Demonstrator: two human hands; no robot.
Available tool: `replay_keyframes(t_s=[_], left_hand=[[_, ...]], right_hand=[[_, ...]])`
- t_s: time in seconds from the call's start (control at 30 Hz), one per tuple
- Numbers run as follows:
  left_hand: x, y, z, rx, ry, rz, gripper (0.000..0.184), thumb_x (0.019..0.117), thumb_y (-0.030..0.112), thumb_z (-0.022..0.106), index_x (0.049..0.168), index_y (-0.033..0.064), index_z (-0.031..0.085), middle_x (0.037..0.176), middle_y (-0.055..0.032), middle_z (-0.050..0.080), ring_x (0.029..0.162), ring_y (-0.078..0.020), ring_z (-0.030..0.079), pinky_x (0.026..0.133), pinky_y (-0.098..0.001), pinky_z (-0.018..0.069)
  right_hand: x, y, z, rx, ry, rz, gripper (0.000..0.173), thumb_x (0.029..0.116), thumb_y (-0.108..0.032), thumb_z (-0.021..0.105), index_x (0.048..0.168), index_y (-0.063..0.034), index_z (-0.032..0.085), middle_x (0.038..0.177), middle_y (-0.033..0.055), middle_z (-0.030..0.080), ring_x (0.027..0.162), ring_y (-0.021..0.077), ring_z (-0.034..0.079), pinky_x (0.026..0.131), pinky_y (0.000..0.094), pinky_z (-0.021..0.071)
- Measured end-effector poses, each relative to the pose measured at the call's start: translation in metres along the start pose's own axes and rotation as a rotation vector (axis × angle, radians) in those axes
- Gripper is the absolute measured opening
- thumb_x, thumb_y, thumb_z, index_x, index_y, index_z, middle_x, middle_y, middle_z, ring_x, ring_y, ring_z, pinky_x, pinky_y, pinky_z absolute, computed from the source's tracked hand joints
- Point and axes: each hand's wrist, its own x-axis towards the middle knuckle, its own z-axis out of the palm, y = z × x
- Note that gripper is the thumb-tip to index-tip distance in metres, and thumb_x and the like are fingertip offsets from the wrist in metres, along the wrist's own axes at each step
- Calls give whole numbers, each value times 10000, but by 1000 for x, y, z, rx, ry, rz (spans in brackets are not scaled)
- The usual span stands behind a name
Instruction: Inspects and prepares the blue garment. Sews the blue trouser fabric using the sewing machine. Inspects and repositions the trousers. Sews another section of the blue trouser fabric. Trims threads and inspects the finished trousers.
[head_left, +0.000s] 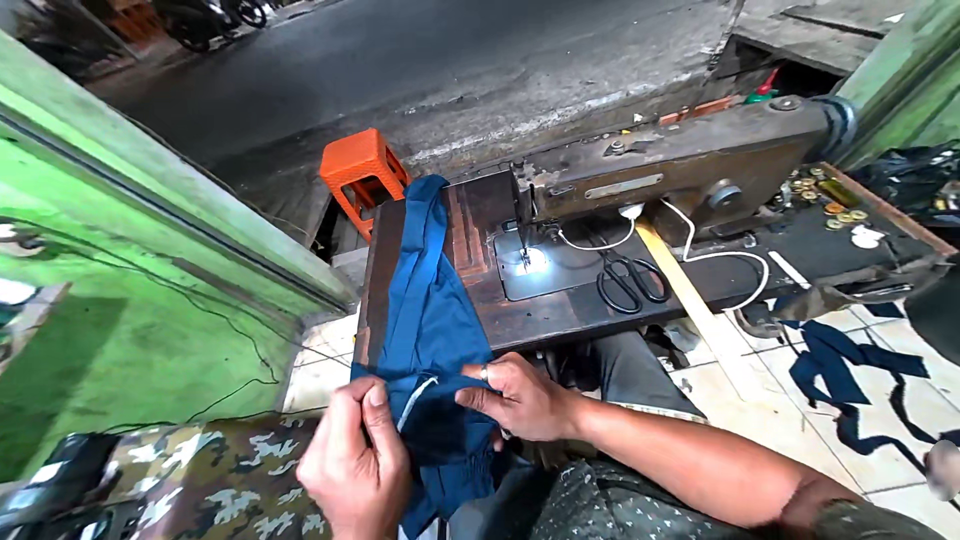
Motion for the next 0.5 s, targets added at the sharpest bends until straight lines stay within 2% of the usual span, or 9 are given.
replay_keyframes(t_s=[0.07,0.1,0.17,0.2,0.27,0.3,0.37,0.43,0.5], left_hand=[[34,6,3,10,-112,179,665,1024,649,417,1026,21,637,839,-129,665,769,-154,654,668,-307,525],[48,3,19,-10,-211,231,718,952,712,501,1093,23,647,895,-150,671,791,-225,663,669,-396,543],[72,-13,75,-17,-454,269,696,862,629,675,1210,27,654,1020,-181,664,785,-326,674,620,-528,559],[79,-25,108,-10,-585,269,617,883,537,708,1240,37,643,1106,-191,657,818,-350,689,653,-561,576],[76,-45,173,16,-789,279,405,993,398,644,1219,62,659,1191,-182,640,903,-357,701,745,-569,587],[68,-52,200,19,-843,299,338,1029,361,596,1184,78,696,1204,-167,653,934,-347,705,776,-563,587],[55,-59,235,-6,-867,340,314,1062,328,539,1131,94,737,1206,-139,667,977,-324,703,804,-539,583],[48,-63,251,-73,-776,344,299,1061,289,551,1075,67,751,1108,-144,684,936,-322,706,779,-521,586],[44,-68,257,-128,-702,324,287,1062,240,554,1043,32,750,1029,-156,717,925,-326,723,802,-523,588]], right_hand=[[-1,-17,-10,149,38,224,302,1081,-228,512,990,14,668,742,29,666,576,53,644,525,241,570],[0,-18,-20,190,86,360,301,1083,-241,500,1014,5,659,795,24,673,639,64,667,580,261,596],[4,3,-43,273,242,589,297,1083,-244,504,1082,18,644,905,52,682,753,95,687,693,293,615],[5,19,-56,248,310,692,307,1089,-253,504,1104,26,630,920,62,659,738,96,662,693,285,594],[2,57,-78,16,326,851,348,1093,-308,497,1061,13,627,869,69,615,679,109,612,676,281,553],[0,69,-87,-147,250,912,394,1098,-337,479,1077,23,637,896,108,638,729,156,641,733,326,560],[1,76,-99,-382,62,991,457,1110,-348,415,1135,50,639,1010,196,688,905,273,700,885,453,551],[7,76,-103,-467,17,995,444,1114,-341,398,1175,32,632,1022,190,700,909,274,714,887,455,555],[13,83,-106,-448,98,968,446,1103,-357,441,1292,14,602,1073,193,696,904,273,726,883,449,581]])
